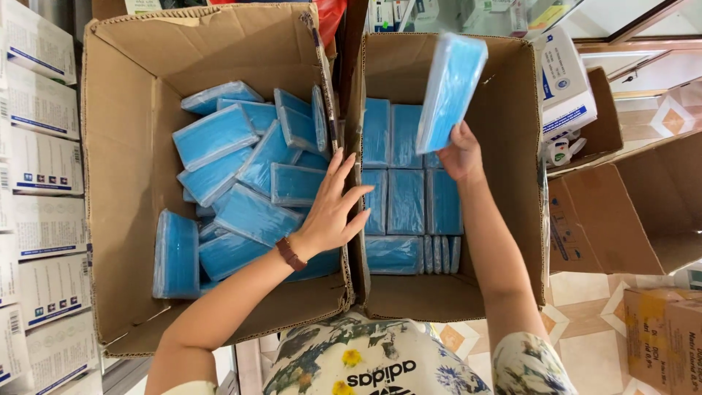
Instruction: The recorder is organizing blue face masks into cardboard boxes.
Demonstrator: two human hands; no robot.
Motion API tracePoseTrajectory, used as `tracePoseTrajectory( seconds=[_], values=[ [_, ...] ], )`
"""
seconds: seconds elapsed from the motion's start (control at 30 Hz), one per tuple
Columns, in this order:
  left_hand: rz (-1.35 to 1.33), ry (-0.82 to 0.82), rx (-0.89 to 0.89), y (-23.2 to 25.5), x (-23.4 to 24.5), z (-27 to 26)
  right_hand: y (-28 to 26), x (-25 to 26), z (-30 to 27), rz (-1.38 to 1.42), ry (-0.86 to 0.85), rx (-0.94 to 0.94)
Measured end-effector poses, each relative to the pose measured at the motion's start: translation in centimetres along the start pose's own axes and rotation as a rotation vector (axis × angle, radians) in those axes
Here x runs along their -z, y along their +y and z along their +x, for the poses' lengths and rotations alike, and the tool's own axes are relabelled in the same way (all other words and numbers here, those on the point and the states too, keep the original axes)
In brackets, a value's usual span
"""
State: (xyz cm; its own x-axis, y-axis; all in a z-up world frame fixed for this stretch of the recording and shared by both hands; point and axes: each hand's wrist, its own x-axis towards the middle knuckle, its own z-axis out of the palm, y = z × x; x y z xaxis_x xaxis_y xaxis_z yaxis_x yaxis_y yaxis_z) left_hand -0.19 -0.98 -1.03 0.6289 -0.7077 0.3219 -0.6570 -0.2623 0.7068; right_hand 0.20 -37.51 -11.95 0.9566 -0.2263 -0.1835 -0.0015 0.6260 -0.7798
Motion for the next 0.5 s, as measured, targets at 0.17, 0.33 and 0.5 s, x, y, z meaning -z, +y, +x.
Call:
tracePoseTrajectory(
  seconds=[0.17, 0.33, 0.5],
  values=[
    [-0.027, 0.017, 0.011, 0.4, 0.3, 0.2, 7.4, 8.6, 1.5, -0.199, 0.393, -0.080],
    [-0.037, 0.020, 0.024, 1.1, 0.6, 0.8, 14.6, 18.3, 5.8, -0.263, 0.587, -0.303],
    [-0.035, 0.007, 0.040, 0.9, 0.5, 0.9, 14.9, 15.5, 6.9, -0.523, 0.599, -0.352]
  ],
)
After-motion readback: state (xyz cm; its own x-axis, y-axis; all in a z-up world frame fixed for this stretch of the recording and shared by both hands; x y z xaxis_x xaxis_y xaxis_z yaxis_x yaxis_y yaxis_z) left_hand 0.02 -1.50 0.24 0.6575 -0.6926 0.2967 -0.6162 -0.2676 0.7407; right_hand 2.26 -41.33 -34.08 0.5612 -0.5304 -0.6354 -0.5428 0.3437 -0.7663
